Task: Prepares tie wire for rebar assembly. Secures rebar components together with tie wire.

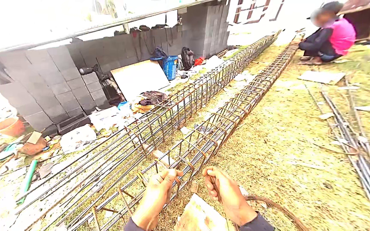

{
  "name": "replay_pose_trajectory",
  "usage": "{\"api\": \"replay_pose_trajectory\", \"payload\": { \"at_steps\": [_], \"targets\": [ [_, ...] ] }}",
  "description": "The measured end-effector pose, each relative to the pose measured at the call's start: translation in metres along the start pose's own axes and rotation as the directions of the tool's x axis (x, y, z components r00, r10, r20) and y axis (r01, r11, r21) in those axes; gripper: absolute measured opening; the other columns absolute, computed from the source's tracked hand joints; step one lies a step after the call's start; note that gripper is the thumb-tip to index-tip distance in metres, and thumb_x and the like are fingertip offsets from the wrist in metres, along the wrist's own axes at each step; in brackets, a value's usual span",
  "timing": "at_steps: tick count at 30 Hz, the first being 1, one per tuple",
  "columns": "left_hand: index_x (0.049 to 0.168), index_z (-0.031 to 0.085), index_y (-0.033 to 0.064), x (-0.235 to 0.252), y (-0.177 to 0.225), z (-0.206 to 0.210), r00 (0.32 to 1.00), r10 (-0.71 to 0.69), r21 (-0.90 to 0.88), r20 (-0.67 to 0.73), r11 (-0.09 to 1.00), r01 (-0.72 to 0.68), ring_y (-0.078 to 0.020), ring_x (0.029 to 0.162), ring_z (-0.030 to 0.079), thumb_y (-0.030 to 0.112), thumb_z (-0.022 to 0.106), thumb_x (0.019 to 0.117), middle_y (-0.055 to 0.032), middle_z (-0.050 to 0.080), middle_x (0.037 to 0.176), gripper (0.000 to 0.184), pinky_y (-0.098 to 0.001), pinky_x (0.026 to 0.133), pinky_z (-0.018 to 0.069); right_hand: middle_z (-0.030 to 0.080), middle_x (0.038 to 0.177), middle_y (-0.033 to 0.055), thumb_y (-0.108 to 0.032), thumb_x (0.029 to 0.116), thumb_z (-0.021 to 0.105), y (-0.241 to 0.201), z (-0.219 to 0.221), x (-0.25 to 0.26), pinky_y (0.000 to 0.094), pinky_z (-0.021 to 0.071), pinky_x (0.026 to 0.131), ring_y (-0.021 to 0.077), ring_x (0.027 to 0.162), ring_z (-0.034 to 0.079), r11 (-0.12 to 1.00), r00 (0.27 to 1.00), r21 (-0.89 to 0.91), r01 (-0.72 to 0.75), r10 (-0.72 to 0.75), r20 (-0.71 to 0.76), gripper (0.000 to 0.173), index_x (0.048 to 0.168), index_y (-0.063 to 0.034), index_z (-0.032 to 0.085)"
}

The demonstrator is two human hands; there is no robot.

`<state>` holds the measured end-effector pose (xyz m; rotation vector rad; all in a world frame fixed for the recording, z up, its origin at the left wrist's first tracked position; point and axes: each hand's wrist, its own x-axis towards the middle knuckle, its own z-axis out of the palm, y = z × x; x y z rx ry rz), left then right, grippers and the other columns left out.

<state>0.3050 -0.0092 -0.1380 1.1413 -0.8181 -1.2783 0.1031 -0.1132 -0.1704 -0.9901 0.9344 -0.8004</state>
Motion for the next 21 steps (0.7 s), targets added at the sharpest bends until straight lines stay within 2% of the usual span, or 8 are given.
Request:
{"api": "replay_pose_trajectory", "payload": {
  "at_steps": [3,6,8,11,14,16,17,21],
  "targets": [
    [0.11,0.069,0.0047,0.001,-0.012,0.001,0.998,-0.004,0.102,0.057,0.995,-0.002,-0.0017,0.05,0.04,0.019,0.046,0.1086,0.0072,0.048,0.062,0.027,-0.0181,0.048,0.0355,0.061,0.067,0.0038,-0.026,0.1128,0.022,0.0,0.009,-0.004,0.0218,0.0403,0.041,0.0095,0.047,0.051,0.983,0.998,0.185,0.009,0.001,-0.057,0.042,0.105,-0.0062,0.058],
    [0.111,0.06,0.0039,-0.002,-0.015,0.012,0.982,-0.186,0.184,0.041,0.967,0.176,-0.0053,0.063,0.059,0.015,0.04,0.1107,0.0009,0.067,0.079,0.024,-0.02,0.058,0.048,0.072,0.086,0.0139,-0.026,0.1114,0.019,0.004,0.021,-0.011,0.0293,0.0537,0.055,0.0189,0.064,0.067,0.927,0.999,0.374,0.032,-0.016,-0.045,0.042,0.107,-0.005,0.055],
    [0.113,0.058,0.0024,-0.003,-0.026,0.029,0.979,-0.187,0.129,-0.082,0.972,0.197,-0.0059,0.057,0.056,0.015,0.037,0.1118,-0.0013,0.068,0.08,0.024,-0.0199,0.052,0.0459,0.073,0.099,0.0184,-0.024,0.1116,0.019,0.008,0.03,-0.016,0.0356,0.0592,0.067,0.0253,0.079,0.072,0.907,0.998,0.421,0.031,-0.008,-0.056,0.04,0.112,-0.0032,0.053],
    [0.111,0.058,0.002,-0.002,-0.052,0.054,0.962,-0.072,-0.013,-0.263,0.997,0.071,-0.0063,0.051,0.042,0.016,0.038,0.1116,-0.0008,0.057,0.073,0.024,-0.0213,0.046,0.0357,0.071,0.113,0.0227,-0.021,0.1123,0.019,0.018,0.039,-0.019,0.0435,0.0597,0.083,0.0316,0.097,0.073,0.932,0.997,0.359,0.052,-0.03,-0.068,0.039,0.117,0.0006,0.052],
    [0.115,0.055,0.0031,-0.002,-0.068,0.068,0.937,0.014,0.02,-0.35,1.0,-0.008,-0.0099,0.058,0.05,0.018,0.043,0.11,-0.0028,0.056,0.077,0.02,-0.025,0.051,0.0418,0.072,0.111,0.0206,-0.019,0.1112,0.022,0.029,0.046,-0.024,0.0434,0.0596,0.085,0.03,0.101,0.072,0.968,0.996,0.235,0.084,-0.08,-0.026,0.038,0.116,0.0011,0.054],
    [0.119,0.054,0.0007,-0.002,-0.075,0.07,0.919,0.119,0.1,-0.377,0.991,-0.087,-0.0145,0.075,0.065,0.017,0.049,0.1076,-0.0075,0.066,0.087,0.021,-0.0308,0.069,0.0563,0.073,0.108,0.0193,-0.018,0.1109,0.026,0.034,0.051,-0.026,0.0419,0.0602,0.084,0.0282,0.099,0.072,0.971,0.993,0.21,0.115,-0.112,-0.026,0.036,0.114,0.0016,0.057],
    [0.119,0.055,0.0002,-0.001,-0.078,0.07,0.908,0.17,0.146,-0.383,0.982,-0.122,-0.0155,0.08,0.068,0.016,0.052,0.1062,-0.0078,0.067,0.089,0.021,-0.0323,0.074,0.0585,0.073,0.109,0.0211,-0.017,0.1115,0.028,0.035,0.052,-0.027,0.0427,0.0606,0.085,0.0298,0.1,0.072,0.968,0.992,0.217,0.129,-0.126,-0.025,0.036,0.115,0.0033,0.057],
    [0.112,0.06,0.002,0.001,-0.08,0.068,0.882,0.241,0.248,-0.406,0.957,-0.148,-0.0148,0.078,0.069,0.017,0.064,0.1002,-0.0062,0.069,0.091,0.02,-0.0304,0.071,0.0602,0.073,0.105,0.0241,-0.012,0.1112,0.034,0.039,0.052,-0.026,0.0424,0.0609,0.086,0.0306,0.096,0.073,0.944,0.979,0.259,0.203,-0.199,-0.042,0.033,0.114,0.0074,0.06]
  ]
}}
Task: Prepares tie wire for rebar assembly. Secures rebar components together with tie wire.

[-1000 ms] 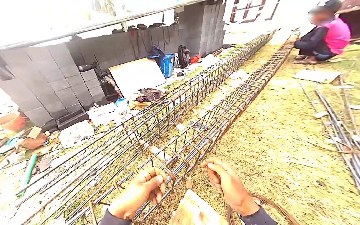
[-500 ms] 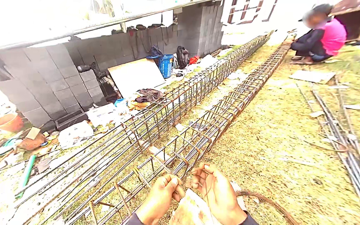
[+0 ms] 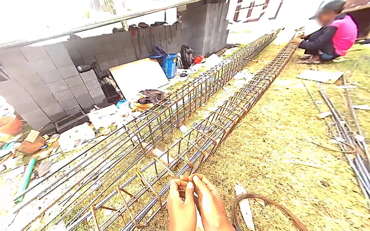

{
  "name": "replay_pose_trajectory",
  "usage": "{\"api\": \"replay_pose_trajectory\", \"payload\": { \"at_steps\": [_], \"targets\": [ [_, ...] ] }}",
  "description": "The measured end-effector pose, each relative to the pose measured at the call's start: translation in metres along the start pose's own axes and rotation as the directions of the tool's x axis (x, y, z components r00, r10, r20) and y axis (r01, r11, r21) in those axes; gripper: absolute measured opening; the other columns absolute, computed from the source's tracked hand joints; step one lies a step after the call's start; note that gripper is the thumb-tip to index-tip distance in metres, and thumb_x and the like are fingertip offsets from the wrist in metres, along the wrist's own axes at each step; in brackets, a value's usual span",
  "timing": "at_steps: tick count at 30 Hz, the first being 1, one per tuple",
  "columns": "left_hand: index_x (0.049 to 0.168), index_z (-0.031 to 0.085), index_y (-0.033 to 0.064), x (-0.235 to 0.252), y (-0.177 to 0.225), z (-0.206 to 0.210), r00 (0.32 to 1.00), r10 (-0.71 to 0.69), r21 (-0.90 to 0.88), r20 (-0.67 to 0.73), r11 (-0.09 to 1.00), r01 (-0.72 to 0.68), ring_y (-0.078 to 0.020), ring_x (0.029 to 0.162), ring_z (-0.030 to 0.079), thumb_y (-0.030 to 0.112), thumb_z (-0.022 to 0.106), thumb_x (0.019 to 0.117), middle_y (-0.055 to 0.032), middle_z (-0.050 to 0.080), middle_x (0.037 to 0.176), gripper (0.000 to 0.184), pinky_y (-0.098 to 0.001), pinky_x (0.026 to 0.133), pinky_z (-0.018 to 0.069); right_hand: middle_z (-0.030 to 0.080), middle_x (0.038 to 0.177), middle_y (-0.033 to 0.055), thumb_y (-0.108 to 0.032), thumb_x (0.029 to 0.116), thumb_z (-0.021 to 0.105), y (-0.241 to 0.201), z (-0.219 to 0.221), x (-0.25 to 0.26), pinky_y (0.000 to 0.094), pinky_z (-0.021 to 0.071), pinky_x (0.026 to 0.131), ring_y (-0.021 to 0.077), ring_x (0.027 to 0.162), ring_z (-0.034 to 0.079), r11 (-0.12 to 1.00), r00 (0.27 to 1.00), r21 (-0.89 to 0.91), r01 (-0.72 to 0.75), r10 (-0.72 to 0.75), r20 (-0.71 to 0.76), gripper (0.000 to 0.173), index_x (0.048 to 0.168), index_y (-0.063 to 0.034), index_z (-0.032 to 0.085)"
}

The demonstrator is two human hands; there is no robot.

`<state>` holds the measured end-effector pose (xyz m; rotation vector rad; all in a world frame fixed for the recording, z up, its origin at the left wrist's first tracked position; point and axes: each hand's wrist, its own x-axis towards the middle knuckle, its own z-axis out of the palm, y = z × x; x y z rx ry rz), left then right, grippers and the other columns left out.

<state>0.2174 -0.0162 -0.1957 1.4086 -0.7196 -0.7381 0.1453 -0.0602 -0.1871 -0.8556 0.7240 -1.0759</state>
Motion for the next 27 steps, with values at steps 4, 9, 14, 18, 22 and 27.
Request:
{"api": "replay_pose_trajectory", "payload": {
  "at_steps": [4,9,14,18,22,27],
  "targets": [
    [0.107,0.057,0.0051,0.01,0.008,-0.01,1.0,0.012,-0.006,-0.018,1.0,-0.012,-0.0185,0.093,0.062,0.019,0.064,0.0901,-0.0087,0.061,0.103,0.023,-0.0352,0.08,0.0549,0.07,0.09,0.0143,-0.012,0.1098,0.036,-0.005,-0.001,0.004,0.0364,0.0606,0.076,0.0221,0.082,0.07,1.0,1.0,-0.02,0.011,-0.011,-0.013,0.028,0.108,0.0026,0.06],
    [0.125,0.067,0.0011,0.03,0.028,-0.03,0.956,0.258,-0.002,0.138,0.966,-0.26,-0.0196,0.102,0.07,0.027,0.071,0.096,-0.0089,0.071,0.119,0.039,-0.0343,0.086,0.0617,0.072,0.095,0.0173,-0.016,0.11,0.038,-0.012,0.0,-0.002,0.0398,0.0618,0.062,0.0261,0.076,0.073,0.986,0.981,-0.122,-0.109,0.127,0.15,0.029,0.115,0.0012,0.06],
    [0.1,0.079,0.0073,0.034,0.03,-0.036,0.922,0.379,0.163,0.081,0.908,-0.387,-0.0108,0.082,0.074,0.018,0.077,0.0927,-0.0016,0.077,0.094,0.014,-0.0269,0.078,0.065,0.072,0.097,0.0163,-0.016,0.1102,0.036,-0.004,0.003,-0.006,0.0387,0.061,0.063,0.0252,0.079,0.073,0.981,0.964,-0.16,-0.113,0.148,0.222,0.029,0.115,0.0002,0.06],
    [0.105,0.079,0.0104,0.03,0.029,-0.035,0.905,0.418,0.378,0.077,0.828,-0.415,-0.003,0.076,0.073,0.024,0.073,0.0946,0.0043,0.077,0.091,0.018,-0.0214,0.071,0.064,0.073,0.1,0.0173,-0.015,0.1111,0.037,-0.003,0.008,-0.009,0.0412,0.0628,0.066,0.027,0.083,0.074,0.978,0.973,-0.156,-0.138,0.163,0.163,0.029,0.118,0.0008,0.06],
    [0.102,0.08,0.0138,0.026,0.026,-0.034,0.906,0.421,0.545,0.04,0.751,-0.373,-0.0002,0.07,0.069,0.03,0.065,0.0988,0.0069,0.075,0.086,0.023,-0.0199,0.067,0.0612,0.073,0.097,0.0153,-0.014,0.1116,0.036,0.001,0.013,-0.014,0.0387,0.0637,0.064,0.0253,0.082,0.075,0.967,0.982,-0.222,-0.126,0.154,0.113,0.026,0.117,0.0003,0.058],
    [0.1,0.08,0.012,0.028,0.035,-0.035,0.93,0.362,0.437,-0.066,0.848,-0.3,-0.0025,0.066,0.061,0.026,0.055,0.1043,0.0051,0.068,0.08,0.029,-0.021,0.062,0.0534,0.074,0.095,0.0182,-0.017,0.1125,0.034,-0.003,0.014,-0.015,0.0447,0.0644,0.065,0.0301,0.079,0.075,0.952,0.96,-0.215,-0.218,0.248,0.128,0.028,0.115,0.0008,0.056]
  ]
}}
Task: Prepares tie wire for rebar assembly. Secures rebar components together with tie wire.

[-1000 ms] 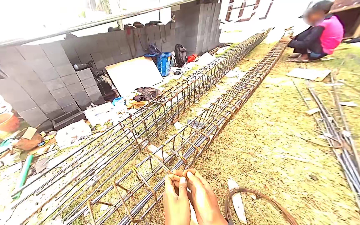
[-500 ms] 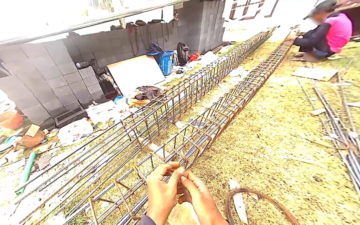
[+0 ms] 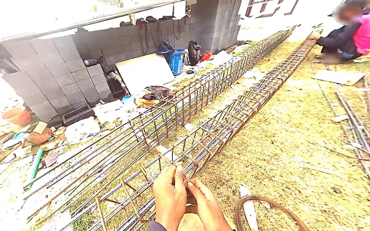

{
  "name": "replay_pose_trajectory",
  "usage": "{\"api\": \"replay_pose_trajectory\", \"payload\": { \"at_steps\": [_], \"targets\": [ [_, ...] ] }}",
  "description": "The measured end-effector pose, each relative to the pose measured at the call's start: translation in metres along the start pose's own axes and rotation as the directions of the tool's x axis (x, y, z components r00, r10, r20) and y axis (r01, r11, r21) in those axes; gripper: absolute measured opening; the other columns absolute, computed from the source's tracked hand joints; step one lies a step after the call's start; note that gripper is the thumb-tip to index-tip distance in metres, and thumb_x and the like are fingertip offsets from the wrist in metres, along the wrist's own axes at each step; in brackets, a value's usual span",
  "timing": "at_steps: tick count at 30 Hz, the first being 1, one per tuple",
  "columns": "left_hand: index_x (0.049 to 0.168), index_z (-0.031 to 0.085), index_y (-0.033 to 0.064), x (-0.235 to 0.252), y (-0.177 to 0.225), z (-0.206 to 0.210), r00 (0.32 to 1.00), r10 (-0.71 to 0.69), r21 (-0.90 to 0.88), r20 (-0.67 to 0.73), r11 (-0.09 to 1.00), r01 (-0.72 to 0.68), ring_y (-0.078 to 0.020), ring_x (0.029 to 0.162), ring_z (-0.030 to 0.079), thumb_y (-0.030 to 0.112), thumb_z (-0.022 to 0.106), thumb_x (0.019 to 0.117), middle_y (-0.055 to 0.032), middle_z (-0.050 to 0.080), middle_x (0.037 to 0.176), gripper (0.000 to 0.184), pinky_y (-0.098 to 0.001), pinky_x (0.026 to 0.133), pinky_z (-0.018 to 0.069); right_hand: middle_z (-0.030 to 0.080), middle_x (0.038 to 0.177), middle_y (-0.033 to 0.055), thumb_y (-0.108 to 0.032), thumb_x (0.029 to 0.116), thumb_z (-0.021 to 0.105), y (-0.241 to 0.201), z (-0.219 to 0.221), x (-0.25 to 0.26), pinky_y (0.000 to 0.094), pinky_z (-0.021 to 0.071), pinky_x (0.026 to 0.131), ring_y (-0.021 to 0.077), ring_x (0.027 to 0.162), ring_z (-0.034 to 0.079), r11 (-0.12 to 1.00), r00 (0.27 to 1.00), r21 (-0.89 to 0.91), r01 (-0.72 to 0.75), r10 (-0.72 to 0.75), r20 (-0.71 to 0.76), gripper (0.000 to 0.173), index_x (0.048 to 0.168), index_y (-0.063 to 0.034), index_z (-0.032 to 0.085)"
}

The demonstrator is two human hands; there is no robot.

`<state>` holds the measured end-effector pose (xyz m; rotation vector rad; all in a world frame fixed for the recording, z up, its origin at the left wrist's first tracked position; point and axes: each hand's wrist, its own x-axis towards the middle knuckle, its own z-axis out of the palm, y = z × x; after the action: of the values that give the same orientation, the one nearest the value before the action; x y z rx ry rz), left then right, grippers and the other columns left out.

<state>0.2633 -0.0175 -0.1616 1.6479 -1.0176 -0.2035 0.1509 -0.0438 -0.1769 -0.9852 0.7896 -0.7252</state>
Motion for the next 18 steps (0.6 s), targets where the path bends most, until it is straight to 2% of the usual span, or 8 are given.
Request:
{"api": "replay_pose_trajectory", "payload": {
  "at_steps": [3,8,10,12,14,15,17,18],
  "targets": [
    [0.101,0.077,0.0085,0.005,-0.001,-0.002,0.998,-0.016,-0.162,-0.054,0.987,0.007,-0.0087,0.083,0.065,0.023,0.048,0.1068,0.0006,0.069,0.092,0.033,-0.0261,0.075,0.0553,0.074,0.097,0.0183,-0.017,0.1128,0.033,0.001,0.004,-0.005,0.0466,0.0649,0.067,0.0308,0.077,0.075,0.998,0.998,0.019,-0.054,0.053,0.018,0.028,0.115,0.0005,0.055],
    [0.099,0.075,0.003,0.006,-0.001,-0.001,0.998,-0.011,-0.414,-0.069,0.91,-0.019,-0.0097,0.078,0.06,0.018,0.046,0.1076,-0.0041,0.068,0.098,0.034,-0.024,0.072,0.0509,0.073,0.098,0.0184,-0.019,0.1135,0.03,0.005,0.011,-0.012,0.048,0.0647,0.065,0.0317,0.077,0.075,0.993,0.992,0.037,-0.114,0.112,0.067,0.03,0.116,-0.0007,0.053],
    [0.104,0.074,-0.0002,0.005,0.0,-0.002,0.999,-0.021,-0.501,-0.028,0.865,0.005,-0.0143,0.087,0.065,0.016,0.045,0.1081,-0.0079,0.07,0.103,0.033,-0.0285,0.08,0.0561,0.073,0.098,0.0177,-0.018,0.1133,0.03,0.006,0.011,-0.012,0.0476,0.0646,0.066,0.0312,0.079,0.075,0.995,0.993,0.036,-0.096,0.094,0.068,0.029,0.115,-0.0006,0.053],
    [0.114,0.069,-0.0064,0.002,0.001,-0.003,0.998,-0.042,-0.62,0.047,0.782,0.062,-0.023,0.095,0.071,0.011,0.041,0.1092,-0.0142,0.071,0.103,0.033,-0.0384,0.091,0.0611,0.072,0.099,0.0138,-0.018,0.1129,0.031,0.009,0.011,-0.013,0.0454,0.0636,0.069,0.0274,0.084,0.074,0.997,0.994,-0.02,-0.073,0.074,0.086,0.028,0.116,-0.0027,0.053],
    [0.118,0.066,-0.0103,0.0,0.002,-0.002,0.995,-0.039,-0.68,0.088,0.728,0.088,-0.0251,0.085,0.073,0.012,0.039,0.1106,-0.0171,0.073,0.092,0.035,-0.0403,0.084,0.0638,0.07,0.103,0.0116,-0.021,0.1131,0.031,0.011,0.012,-0.015,0.0447,0.0627,0.074,0.0251,0.09,0.072,0.995,0.989,-0.047,-0.089,0.093,0.111,0.028,0.123,-0.005,0.052],
    [0.118,0.066,-0.0097,-0.001,0.004,-0.002,0.995,-0.039,-0.69,0.092,0.718,0.092,-0.0208,0.073,0.072,0.013,0.039,0.1111,-0.0145,0.072,0.084,0.036,-0.0356,0.073,0.0637,0.07,0.105,0.0119,-0.023,0.1131,0.029,0.011,0.013,-0.017,0.0458,0.0629,0.074,0.0256,0.091,0.073,0.993,0.985,-0.031,-0.116,0.119,0.126,0.031,0.129,-0.0055,0.05],
    [0.117,0.068,-0.0068,0.0,0.005,-0.003,0.995,-0.057,-0.719,0.08,0.688,0.097,-0.01,0.052,0.055,0.015,0.039,0.1115,-0.0065,0.061,0.07,0.037,-0.0238,0.05,0.0516,0.071,0.11,0.0151,-0.031,0.1136,0.025,0.012,0.015,-0.02,0.0505,0.0628,0.076,0.0299,0.093,0.073,0.971,0.956,0.066,-0.228,0.21,0.206,0.041,0.142,-0.0074,0.045],
    [0.116,0.068,-0.0058,0.002,0.005,-0.006,0.995,-0.067,-0.747,0.074,0.657,0.1,-0.0068,0.049,0.047,0.016,0.039,0.1114,-0.0041,0.057,0.067,0.037,-0.021,0.045,0.0434,0.071,0.114,0.017,-0.035,0.1136,0.024,0.013,0.015,-0.021,0.0538,0.0619,0.079,0.033,0.097,0.073,0.948,0.926,0.113,-0.297,0.257,0.275,0.045,0.145,-0.0093,0.042]
  ]
}}
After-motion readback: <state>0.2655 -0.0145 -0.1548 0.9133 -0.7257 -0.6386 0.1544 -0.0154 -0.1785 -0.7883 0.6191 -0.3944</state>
